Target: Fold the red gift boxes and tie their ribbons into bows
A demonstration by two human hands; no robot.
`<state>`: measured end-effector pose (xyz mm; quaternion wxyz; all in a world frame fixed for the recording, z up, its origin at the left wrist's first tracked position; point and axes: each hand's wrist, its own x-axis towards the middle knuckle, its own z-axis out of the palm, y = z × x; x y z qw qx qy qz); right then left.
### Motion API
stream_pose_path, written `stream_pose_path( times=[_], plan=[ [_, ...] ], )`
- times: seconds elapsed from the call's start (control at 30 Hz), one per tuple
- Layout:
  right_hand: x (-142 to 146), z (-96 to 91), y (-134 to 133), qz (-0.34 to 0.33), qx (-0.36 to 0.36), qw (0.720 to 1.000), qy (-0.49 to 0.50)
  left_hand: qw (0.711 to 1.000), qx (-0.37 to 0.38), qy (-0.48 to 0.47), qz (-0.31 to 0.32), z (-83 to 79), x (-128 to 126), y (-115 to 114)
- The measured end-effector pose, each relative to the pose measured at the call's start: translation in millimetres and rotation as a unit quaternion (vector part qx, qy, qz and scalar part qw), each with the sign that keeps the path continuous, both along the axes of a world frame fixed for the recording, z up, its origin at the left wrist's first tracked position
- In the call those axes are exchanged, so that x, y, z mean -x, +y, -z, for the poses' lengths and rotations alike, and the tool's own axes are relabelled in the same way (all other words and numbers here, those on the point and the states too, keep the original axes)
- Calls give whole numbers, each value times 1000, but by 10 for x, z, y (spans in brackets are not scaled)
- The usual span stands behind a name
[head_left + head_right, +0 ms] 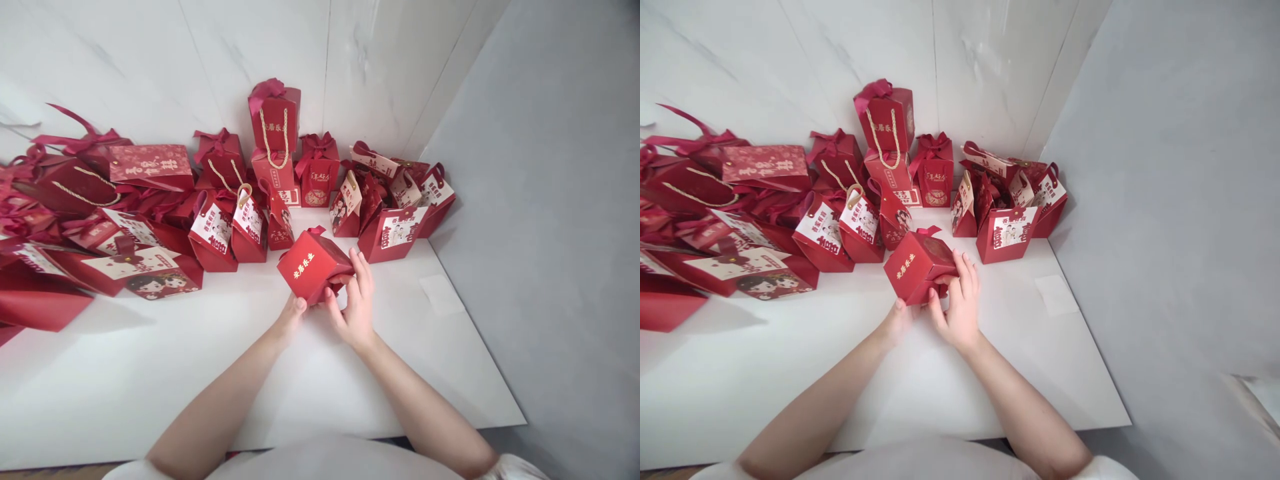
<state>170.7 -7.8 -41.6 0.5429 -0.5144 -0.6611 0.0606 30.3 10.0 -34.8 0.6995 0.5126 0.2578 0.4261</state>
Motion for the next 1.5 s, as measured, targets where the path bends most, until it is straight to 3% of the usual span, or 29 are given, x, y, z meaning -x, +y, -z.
stream_pose_path(
  times=[0.23, 0.6, 0.9, 1.2, 1.5],
  plan=[
    [-26, -6, 5, -9, -17, 1000, 22, 1000, 15, 0, -7, -43, -51, -44],
    [-33, -21, 1, -7, -28, 1000, 9, 997, 74, -32, -4, 166, 52, 18],
    [-14, 5, -2, -6, -56, 998, -21, 989, 125, -74, 36, 122, 77, 4],
    [-1, 3, 13, 32, -47, 994, -89, 997, 59, -56, -18, 93, 76, 57],
    [-10, 19, 46, 59, -56, 993, -83, 996, 60, -46, -38, 148, 73, 86]
  ],
)
